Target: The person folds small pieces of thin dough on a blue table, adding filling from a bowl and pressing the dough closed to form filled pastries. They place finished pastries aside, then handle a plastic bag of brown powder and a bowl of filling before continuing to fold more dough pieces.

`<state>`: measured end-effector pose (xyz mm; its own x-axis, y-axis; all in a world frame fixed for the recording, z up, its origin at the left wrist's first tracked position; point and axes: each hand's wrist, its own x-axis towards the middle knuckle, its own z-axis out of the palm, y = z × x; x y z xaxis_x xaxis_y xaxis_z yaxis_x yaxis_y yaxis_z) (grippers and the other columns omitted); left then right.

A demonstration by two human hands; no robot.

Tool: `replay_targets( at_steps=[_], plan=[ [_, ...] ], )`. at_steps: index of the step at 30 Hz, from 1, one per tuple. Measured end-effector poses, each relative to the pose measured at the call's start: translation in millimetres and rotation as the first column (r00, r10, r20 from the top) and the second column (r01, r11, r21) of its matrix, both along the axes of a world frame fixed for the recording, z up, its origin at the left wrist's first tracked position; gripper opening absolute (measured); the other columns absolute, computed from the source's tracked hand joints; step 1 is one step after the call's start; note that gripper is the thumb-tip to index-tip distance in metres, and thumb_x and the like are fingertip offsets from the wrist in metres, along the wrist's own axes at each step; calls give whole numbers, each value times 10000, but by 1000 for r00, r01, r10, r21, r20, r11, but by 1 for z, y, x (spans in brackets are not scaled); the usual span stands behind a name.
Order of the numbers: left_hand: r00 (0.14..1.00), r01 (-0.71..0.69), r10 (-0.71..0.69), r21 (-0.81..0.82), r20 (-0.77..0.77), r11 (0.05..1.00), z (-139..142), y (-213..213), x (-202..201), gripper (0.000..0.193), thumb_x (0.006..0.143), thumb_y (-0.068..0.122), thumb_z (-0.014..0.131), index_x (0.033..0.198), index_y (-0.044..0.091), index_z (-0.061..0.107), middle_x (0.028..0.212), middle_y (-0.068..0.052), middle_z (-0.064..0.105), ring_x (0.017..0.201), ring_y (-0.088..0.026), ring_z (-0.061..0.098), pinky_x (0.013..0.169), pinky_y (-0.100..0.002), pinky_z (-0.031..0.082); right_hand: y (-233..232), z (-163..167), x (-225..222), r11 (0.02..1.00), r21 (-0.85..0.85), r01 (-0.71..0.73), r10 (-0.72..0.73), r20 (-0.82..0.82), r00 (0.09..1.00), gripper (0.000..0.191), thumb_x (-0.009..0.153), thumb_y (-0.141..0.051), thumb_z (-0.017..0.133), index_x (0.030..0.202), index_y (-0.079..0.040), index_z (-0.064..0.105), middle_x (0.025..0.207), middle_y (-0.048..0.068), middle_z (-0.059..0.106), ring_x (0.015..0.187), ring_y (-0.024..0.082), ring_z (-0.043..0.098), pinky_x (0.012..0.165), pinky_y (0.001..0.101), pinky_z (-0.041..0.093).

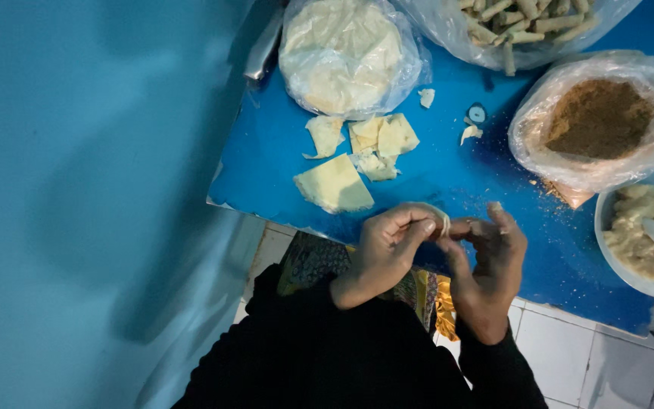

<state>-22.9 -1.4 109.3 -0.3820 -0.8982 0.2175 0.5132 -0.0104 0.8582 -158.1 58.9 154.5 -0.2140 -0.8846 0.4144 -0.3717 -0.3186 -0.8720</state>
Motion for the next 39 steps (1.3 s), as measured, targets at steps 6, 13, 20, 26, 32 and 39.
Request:
replay_targets(
  at_steps=[6,13,20,26,32,39],
  plan=[
    [995,22,-13,-90,98,996,8,2,4,189,1052,114,625,1157,-38,583,1087,-140,675,983,-133,678,890,-299,593,-4,-5,3,999,26,44,-47,135,990,602,1004,182,618,1523,-33,401,1105,124,628,1061,176,643,961,308,564],
    [989,-11,40,197,-144,980,14,0,-1,219,1073,227,611,1095,24,531,1090,-110,696,950,-123,694,898,-294,603,-7,-4,-2,991,134,-11,-59,506,861,573,1012,96,559,1544,-34,388,1164,94,631,1068,185,654,937,330,570],
    [989,1,-3,10,146,1000,15,7,8,197,1020,151,669,1122,-2,597,980,-70,699,895,-88,676,758,-252,572,2,-10,11,999,14,46,-48,92,995,635,1009,116,612,1553,-66,338,1171,73,603,1112,177,615,980,321,534],
    [987,-161,160,125,17,979,-3,10,-2,118,1068,96,643,1111,4,582,979,-37,665,900,-56,632,769,-217,522,-4,-9,9,994,104,-36,-44,673,738,571,1043,25,548,1575,-7,344,1169,70,625,1077,166,614,982,311,527],
    [977,-192,186,48,103,980,-13,13,-1,93,1044,10,655,1100,-8,584,982,-51,667,888,-66,645,757,-230,548,-4,-4,22,967,237,93,-193,443,875,691,1003,94,634,1621,25,332,1198,148,616,1115,193,619,1005,321,538],
    [994,-107,105,157,18,982,-6,11,6,171,984,-13,667,1117,0,560,1020,-70,677,914,-90,682,764,-250,577,8,1,30,990,140,8,-45,263,964,911,866,112,700,1593,-28,170,1208,114,619,1120,193,640,927,355,600]
  ],
)
